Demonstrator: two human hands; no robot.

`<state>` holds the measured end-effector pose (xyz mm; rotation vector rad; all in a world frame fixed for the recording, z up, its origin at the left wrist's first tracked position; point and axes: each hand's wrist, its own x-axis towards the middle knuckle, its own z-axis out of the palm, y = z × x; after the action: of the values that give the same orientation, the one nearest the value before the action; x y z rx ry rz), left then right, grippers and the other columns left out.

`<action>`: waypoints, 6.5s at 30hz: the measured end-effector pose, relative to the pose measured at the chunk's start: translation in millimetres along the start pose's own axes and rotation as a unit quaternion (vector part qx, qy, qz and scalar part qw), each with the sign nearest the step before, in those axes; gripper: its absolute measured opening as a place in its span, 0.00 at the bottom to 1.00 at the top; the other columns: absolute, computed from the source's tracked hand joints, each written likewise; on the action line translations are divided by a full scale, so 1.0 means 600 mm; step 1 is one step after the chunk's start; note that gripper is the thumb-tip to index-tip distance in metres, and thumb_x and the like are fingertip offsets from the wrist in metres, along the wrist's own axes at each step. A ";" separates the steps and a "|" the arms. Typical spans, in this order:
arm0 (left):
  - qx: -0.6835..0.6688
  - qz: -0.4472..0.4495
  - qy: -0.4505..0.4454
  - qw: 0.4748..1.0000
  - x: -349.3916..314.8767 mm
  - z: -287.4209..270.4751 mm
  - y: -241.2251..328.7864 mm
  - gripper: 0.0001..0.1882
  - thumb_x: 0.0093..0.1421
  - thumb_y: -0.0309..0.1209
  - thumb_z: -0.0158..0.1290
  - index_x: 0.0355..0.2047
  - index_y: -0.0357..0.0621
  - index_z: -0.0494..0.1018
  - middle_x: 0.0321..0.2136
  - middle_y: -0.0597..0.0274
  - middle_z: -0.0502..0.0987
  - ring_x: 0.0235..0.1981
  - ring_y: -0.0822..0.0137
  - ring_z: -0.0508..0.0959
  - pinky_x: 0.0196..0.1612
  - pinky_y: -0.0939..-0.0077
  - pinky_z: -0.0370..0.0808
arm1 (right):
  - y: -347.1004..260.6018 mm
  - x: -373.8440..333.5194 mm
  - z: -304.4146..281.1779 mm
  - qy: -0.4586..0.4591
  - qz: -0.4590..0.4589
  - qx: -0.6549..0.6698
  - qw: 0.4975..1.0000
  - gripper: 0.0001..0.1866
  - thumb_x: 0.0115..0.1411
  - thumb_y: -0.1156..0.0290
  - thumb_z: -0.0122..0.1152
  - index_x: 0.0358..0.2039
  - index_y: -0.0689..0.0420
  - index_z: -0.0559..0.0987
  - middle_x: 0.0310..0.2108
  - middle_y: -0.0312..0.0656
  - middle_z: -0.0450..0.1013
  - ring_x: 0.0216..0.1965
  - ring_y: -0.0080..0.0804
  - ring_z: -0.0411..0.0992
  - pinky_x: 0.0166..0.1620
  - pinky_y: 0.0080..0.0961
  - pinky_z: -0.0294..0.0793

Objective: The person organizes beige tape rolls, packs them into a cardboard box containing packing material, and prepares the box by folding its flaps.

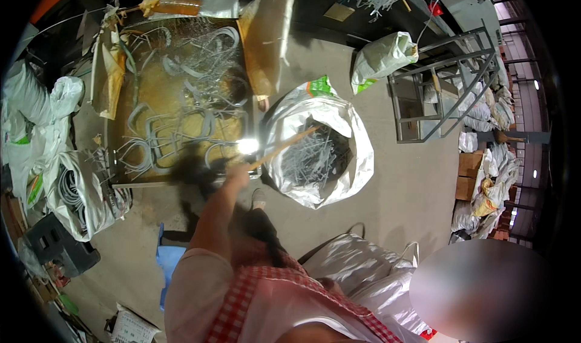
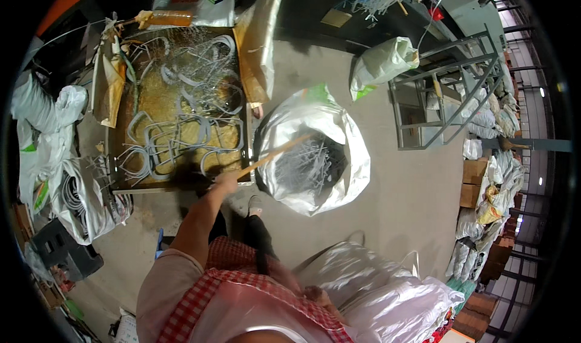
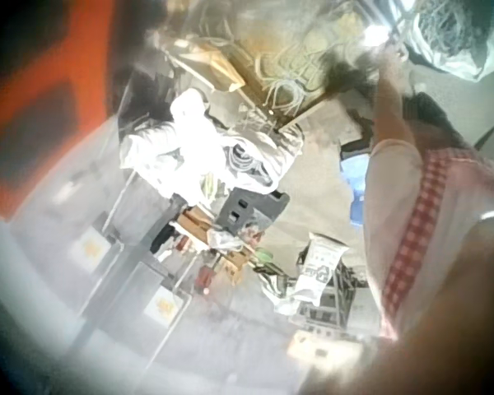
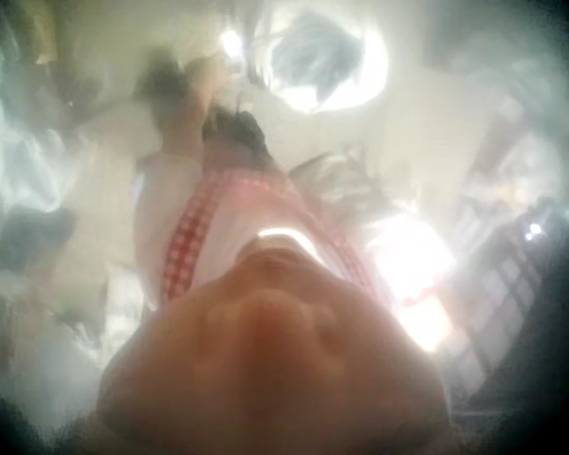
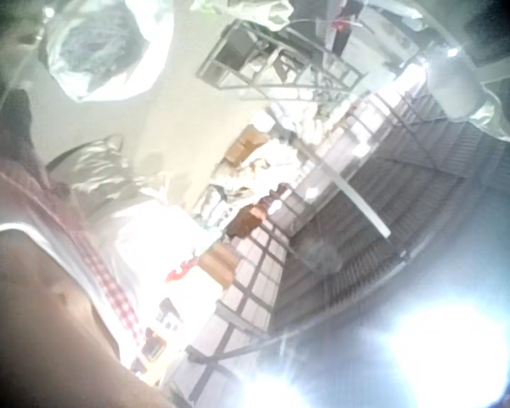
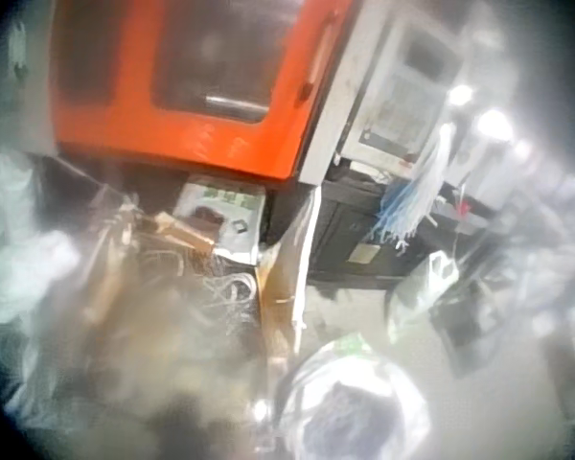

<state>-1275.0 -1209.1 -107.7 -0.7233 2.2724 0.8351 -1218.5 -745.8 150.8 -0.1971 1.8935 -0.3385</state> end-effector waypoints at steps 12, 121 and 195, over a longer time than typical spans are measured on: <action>-0.031 -0.128 0.130 0.983 -0.772 -0.105 -0.362 0.21 0.51 0.48 0.56 0.17 0.43 0.69 0.16 0.50 0.72 0.18 0.50 0.72 0.23 0.62 0.67 | -0.083 0.385 -0.069 -0.007 -0.100 0.445 0.890 0.11 0.52 0.77 0.56 0.37 0.64 0.69 0.29 0.40 0.69 0.30 0.32 0.71 0.29 0.34 0.76; -0.341 -0.136 0.315 0.875 -0.648 -0.006 -0.306 0.28 0.61 0.41 0.42 0.59 0.42 0.56 0.18 0.56 0.72 0.18 0.63 0.74 0.18 0.70 0.68 | -0.139 0.361 -0.092 0.035 -0.054 0.157 0.986 0.15 0.55 0.70 0.58 0.39 0.68 0.72 0.27 0.44 0.72 0.31 0.34 0.74 0.27 0.28 0.77; -0.247 -0.238 0.198 0.918 -0.827 0.119 -0.409 0.17 0.60 0.41 0.42 0.34 0.39 0.72 0.27 0.46 0.75 0.28 0.49 0.75 0.30 0.57 0.71 | -0.088 0.369 0.004 0.035 -0.213 0.039 0.976 0.16 0.55 0.69 0.57 0.40 0.67 0.71 0.29 0.45 0.73 0.28 0.35 0.73 0.28 0.32 0.78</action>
<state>-757.3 -1181.4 98.8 -1.7330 2.0626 1.0998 -1293.4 -862.4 -29.8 -0.5488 1.8947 -0.7159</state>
